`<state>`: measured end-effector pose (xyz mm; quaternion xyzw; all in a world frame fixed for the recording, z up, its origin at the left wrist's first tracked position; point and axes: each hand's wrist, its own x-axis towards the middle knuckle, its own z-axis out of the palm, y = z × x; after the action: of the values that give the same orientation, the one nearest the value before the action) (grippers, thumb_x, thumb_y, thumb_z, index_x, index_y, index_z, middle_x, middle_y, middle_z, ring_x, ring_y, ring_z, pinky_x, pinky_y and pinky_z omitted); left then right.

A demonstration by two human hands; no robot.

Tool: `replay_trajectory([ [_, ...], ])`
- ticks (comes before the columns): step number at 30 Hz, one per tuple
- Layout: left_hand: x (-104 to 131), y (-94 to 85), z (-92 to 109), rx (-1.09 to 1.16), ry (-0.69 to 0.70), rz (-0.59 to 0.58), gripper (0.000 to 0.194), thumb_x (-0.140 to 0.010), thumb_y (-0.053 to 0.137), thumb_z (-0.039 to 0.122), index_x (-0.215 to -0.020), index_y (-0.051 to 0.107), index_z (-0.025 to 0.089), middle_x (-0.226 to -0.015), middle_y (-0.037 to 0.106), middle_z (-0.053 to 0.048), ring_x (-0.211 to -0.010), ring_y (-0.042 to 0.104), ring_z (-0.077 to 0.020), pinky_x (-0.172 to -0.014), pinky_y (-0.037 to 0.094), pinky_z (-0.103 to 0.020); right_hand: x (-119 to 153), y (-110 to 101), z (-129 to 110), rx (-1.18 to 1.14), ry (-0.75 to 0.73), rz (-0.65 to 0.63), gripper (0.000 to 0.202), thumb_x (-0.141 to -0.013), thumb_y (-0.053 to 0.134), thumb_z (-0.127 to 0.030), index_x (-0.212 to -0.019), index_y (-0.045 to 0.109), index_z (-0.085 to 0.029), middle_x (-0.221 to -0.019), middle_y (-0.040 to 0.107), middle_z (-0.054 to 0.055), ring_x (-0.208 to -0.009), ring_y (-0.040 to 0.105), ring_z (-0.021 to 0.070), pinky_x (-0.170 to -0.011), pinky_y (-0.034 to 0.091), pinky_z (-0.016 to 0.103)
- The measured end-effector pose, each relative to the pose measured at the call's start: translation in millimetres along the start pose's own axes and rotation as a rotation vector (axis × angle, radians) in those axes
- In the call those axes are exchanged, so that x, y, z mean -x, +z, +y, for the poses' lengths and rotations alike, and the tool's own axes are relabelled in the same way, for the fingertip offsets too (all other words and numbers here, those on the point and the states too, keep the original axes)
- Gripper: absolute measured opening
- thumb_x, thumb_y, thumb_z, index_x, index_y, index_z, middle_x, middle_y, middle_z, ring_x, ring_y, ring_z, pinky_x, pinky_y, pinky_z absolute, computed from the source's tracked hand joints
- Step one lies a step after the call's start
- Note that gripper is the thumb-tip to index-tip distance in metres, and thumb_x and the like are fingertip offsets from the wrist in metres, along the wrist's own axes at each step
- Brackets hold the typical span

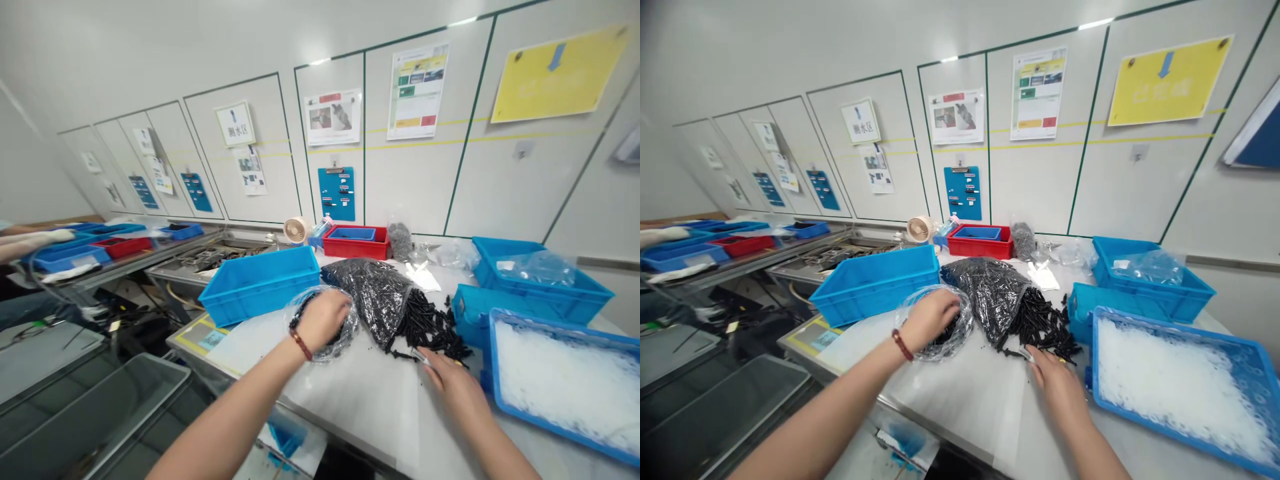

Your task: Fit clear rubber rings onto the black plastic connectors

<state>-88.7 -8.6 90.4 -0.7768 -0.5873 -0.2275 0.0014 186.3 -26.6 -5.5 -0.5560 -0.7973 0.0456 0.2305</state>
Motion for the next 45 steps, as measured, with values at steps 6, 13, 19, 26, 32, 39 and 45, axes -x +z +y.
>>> replay_trajectory([
  [6,3,88.2,74,0.638,0.092,-0.323,0.018,-0.081,0.051,0.026,-0.086,0.065,0.016,-0.071,0.065,-0.001,-0.065,0.057,-0.0137,-0.063,0.042,-0.022,-2,-2,-8,-0.031,-0.089,-0.075,0.028,-0.081,0.043,-0.017,-0.1,0.063,-0.024,-0.094,0.068,0.003,-0.085,0.062,0.0177,-0.073,0.046,0.026],
  [13,-19,107.9,69,1.164,-0.154,-0.513,0.035,-0.075,0.056,0.043,-0.078,0.063,0.009,-0.061,0.057,-0.002,-0.048,0.044,-0.0084,-0.043,0.032,-0.019,-1,-17,-10,0.12,0.143,-0.106,0.02,-0.087,0.045,-0.024,-0.088,0.065,-0.02,-0.087,0.068,0.005,-0.08,0.062,0.0192,-0.066,0.04,0.024],
  [19,-10,105.0,55,1.745,-0.362,-0.82,0.041,-0.06,0.078,0.038,-0.088,0.064,0.01,-0.063,0.054,0.0,-0.051,0.046,-0.0043,-0.044,0.03,-0.014,0,-13,-21,0.307,0.097,-0.142,0.02,-0.088,0.048,-0.025,-0.079,0.064,-0.017,-0.076,0.067,0.008,-0.074,0.062,0.0195,-0.061,0.035,0.025],
  [26,-8,105.0,55,1.892,-0.418,-0.991,0.039,-0.057,0.082,0.029,-0.083,0.056,0.014,-0.059,0.053,0.002,-0.049,0.048,-0.0048,-0.042,0.027,-0.012,7,-1,-15,0.391,-0.063,0.047,0.02,-0.084,0.055,-0.028,-0.068,0.059,-0.016,-0.063,0.061,0.004,-0.064,0.058,0.0168,-0.058,0.031,0.026],
  [32,-7,112.9,56,1.755,-0.412,-0.943,0.042,-0.056,0.081,0.032,-0.077,0.048,0.015,-0.055,0.05,0.004,-0.044,0.042,-0.0039,-0.04,0.021,-0.013,7,1,-18,0.381,-0.089,0.109,0.025,-0.087,0.05,-0.029,-0.066,0.057,-0.017,-0.061,0.061,0.004,-0.063,0.058,0.0169,-0.057,0.031,0.026],
  [39,-11,101.8,63,0.999,-0.133,-0.375,0.016,-0.079,0.056,0.03,-0.086,0.056,0.016,-0.06,0.048,0.003,-0.053,0.045,-0.0099,-0.051,0.035,-0.019,2,-9,-10,0.174,0.066,0.03,0.028,-0.091,0.038,-0.031,-0.112,0.054,-0.023,-0.083,0.068,0.002,-0.069,0.062,0.0167,-0.056,0.036,0.024],
  [45,-2,113.7,71,0.167,0.175,-0.296,0.01,-0.081,0.051,0.016,-0.08,0.061,0.015,-0.09,0.056,-0.007,-0.084,0.054,-0.0203,-0.075,0.043,-0.03,1,-8,-1,-0.001,0.115,0.117,0.029,-0.09,0.031,-0.026,-0.103,0.057,-0.019,-0.097,0.065,0.006,-0.084,0.061,0.018,-0.067,0.04,0.025],
])
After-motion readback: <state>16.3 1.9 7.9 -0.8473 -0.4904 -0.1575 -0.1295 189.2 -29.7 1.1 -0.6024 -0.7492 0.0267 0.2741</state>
